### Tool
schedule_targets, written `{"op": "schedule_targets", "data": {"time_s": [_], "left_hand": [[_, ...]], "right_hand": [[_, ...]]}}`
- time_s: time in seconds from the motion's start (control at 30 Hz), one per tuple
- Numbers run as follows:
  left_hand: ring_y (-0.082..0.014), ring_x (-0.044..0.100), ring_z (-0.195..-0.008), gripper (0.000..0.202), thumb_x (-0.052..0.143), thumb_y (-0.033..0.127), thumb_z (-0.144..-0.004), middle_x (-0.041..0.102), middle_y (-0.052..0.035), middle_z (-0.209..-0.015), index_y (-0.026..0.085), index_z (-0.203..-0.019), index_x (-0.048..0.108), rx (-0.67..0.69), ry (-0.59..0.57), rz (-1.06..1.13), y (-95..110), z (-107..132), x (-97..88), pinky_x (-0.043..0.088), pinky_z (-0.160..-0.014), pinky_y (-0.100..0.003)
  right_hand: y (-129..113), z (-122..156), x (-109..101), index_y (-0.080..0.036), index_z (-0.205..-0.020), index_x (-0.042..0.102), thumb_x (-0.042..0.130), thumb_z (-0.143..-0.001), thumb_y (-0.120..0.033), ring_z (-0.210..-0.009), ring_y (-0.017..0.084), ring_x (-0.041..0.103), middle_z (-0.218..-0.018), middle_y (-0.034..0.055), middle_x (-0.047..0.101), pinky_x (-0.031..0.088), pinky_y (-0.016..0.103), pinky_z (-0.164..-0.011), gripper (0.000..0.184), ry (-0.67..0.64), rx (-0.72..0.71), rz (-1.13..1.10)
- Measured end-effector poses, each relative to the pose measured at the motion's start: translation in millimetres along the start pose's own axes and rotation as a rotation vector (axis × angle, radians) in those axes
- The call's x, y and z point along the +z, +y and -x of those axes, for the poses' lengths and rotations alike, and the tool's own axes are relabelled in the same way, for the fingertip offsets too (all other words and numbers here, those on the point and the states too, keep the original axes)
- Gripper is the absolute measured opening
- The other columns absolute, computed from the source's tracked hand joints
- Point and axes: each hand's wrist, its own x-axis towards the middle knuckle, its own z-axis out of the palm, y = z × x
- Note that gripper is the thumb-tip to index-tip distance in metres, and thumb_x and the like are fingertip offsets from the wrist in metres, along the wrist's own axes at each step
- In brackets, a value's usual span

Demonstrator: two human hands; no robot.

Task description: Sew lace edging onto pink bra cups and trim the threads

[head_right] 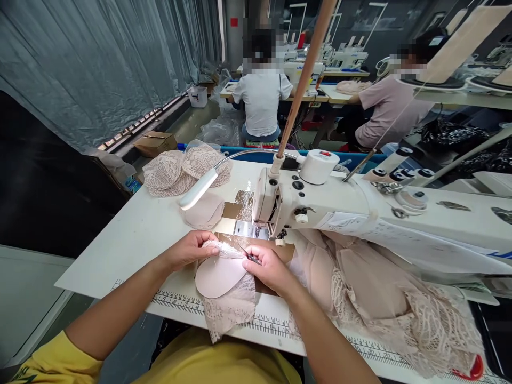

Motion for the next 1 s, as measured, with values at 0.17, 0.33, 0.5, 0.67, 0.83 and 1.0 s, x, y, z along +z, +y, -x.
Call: {"op": "schedule_targets", "data": {"time_s": [0.17,0.33,0.5,0.67,0.83,1.0], "left_hand": [[-0.0135,0.053,-0.072,0.043,0.079,0.037,-0.067,0.058,-0.0021,-0.083,0.014,-0.100,0.061,-0.008,-0.088,-0.117,5.2,-1.4,-2.5,0.041,-0.064,-0.023],[-0.0150,0.055,-0.080,0.042,0.081,0.034,-0.064,0.061,-0.0032,-0.092,0.016,-0.097,0.063,0.007,-0.067,-0.193,1.7,-14.0,5.0,0.042,-0.070,-0.023],[-0.0125,0.053,-0.067,0.032,0.079,0.037,-0.067,0.060,-0.0018,-0.075,0.013,-0.082,0.065,-0.042,-0.070,-0.125,-4.6,-21.9,14.0,0.039,-0.062,-0.022],[-0.0130,0.054,-0.064,0.032,0.079,0.039,-0.067,0.063,-0.0031,-0.072,0.012,-0.080,0.069,-0.079,-0.074,-0.028,-3.7,-20.5,15.3,0.040,-0.061,-0.024],[-0.0156,0.058,-0.071,0.033,0.078,0.040,-0.069,0.068,-0.0067,-0.078,0.012,-0.085,0.074,-0.070,-0.103,-0.017,-1.4,-20.2,15.3,0.043,-0.066,-0.026],[-0.0174,0.061,-0.074,0.031,0.078,0.039,-0.069,0.071,-0.0084,-0.081,0.012,-0.085,0.076,-0.081,-0.124,0.016,-1.0,-20.5,14.6,0.044,-0.068,-0.027]], "right_hand": [[5.4,-1.9,0.4,-0.018,-0.083,0.059,0.061,-0.082,-0.032,-0.068,0.013,0.049,-0.074,-0.0015,0.055,0.039,0.024,-0.061,0.015,0.016,-0.029,0.045],[9.5,-3.6,-0.4,-0.017,-0.081,0.058,0.061,-0.082,-0.033,-0.065,0.012,0.046,-0.071,-0.0019,0.052,0.038,0.024,-0.059,0.016,0.026,-0.077,0.103],[11.7,-4.0,-3.9,-0.017,-0.084,0.061,0.061,-0.084,-0.039,-0.068,0.014,0.050,-0.074,-0.0003,0.056,0.041,0.025,-0.062,0.022,0.046,-0.118,0.208],[12.6,-6.6,-8.2,-0.019,-0.103,0.065,0.053,-0.089,-0.046,-0.092,0.022,0.060,-0.100,0.0072,0.067,0.047,0.035,-0.084,0.033,0.124,-0.190,0.301],[8.5,-8.3,-8.3,-0.022,-0.112,0.067,0.051,-0.092,-0.042,-0.105,0.024,0.061,-0.113,0.0073,0.068,0.047,0.038,-0.093,0.033,0.127,-0.251,0.361],[3.4,-6.5,-3.2,-0.024,-0.112,0.067,0.056,-0.090,-0.037,-0.098,0.021,0.064,-0.110,0.0045,0.070,0.050,0.033,-0.086,0.028,0.085,-0.233,0.328]]}}
